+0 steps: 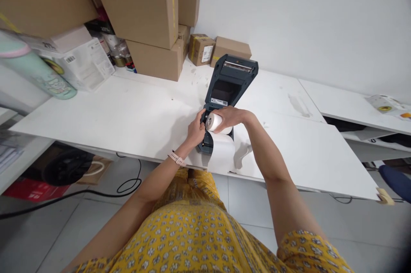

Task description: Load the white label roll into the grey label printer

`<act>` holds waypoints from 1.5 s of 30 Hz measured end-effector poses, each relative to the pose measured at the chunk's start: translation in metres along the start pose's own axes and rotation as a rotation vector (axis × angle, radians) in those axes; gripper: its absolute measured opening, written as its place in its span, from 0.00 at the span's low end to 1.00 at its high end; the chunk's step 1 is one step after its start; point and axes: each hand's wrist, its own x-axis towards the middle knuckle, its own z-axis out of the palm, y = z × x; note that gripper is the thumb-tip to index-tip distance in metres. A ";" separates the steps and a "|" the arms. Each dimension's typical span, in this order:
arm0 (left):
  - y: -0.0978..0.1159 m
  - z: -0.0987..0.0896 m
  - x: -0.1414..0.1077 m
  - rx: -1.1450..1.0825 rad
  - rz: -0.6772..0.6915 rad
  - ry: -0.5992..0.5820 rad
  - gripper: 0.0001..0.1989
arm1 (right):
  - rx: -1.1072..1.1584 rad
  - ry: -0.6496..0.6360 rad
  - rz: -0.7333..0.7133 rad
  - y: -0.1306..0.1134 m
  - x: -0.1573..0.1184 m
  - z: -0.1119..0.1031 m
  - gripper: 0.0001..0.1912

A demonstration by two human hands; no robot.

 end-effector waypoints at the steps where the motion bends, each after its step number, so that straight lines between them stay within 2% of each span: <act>1: 0.000 0.000 0.000 -0.007 0.004 0.001 0.36 | -0.002 -0.002 0.001 0.000 0.001 0.001 0.42; 5: -0.001 0.002 0.000 -0.026 0.022 0.015 0.37 | -0.011 -0.009 0.023 0.000 0.003 0.002 0.42; 12: 0.003 -0.001 -0.002 -0.023 0.061 0.032 0.38 | -0.018 -0.004 0.016 0.003 0.015 0.005 0.48; 20: 0.003 -0.002 -0.001 0.021 0.040 0.019 0.36 | -0.008 0.077 0.028 0.007 0.029 0.027 0.45; 23: 0.002 -0.002 -0.001 0.038 0.052 0.022 0.36 | -0.009 0.187 0.029 -0.003 0.016 0.040 0.41; 26: 0.002 -0.002 -0.001 0.056 0.080 0.016 0.35 | 0.003 0.311 0.003 -0.018 -0.011 0.060 0.36; 31: 0.001 0.000 0.002 0.171 0.085 -0.093 0.32 | 0.109 0.396 -0.074 -0.033 -0.055 0.100 0.32; 34: 0.000 0.001 0.004 0.250 0.067 -0.134 0.33 | 0.240 0.456 -0.121 -0.031 -0.067 0.110 0.31; 37: 0.000 0.000 0.005 0.306 0.050 -0.153 0.32 | 0.333 0.534 -0.096 -0.024 -0.075 0.104 0.31; 39: 0.000 -0.001 0.006 0.322 0.053 -0.159 0.31 | 0.403 0.644 -0.066 -0.019 -0.079 0.092 0.30; 42: 0.000 -0.001 0.005 0.308 0.059 -0.145 0.28 | 0.466 0.941 0.001 -0.008 -0.080 0.067 0.28; 45: 0.002 -0.002 0.005 0.273 0.045 -0.135 0.26 | 0.454 1.253 0.053 0.011 -0.068 0.032 0.32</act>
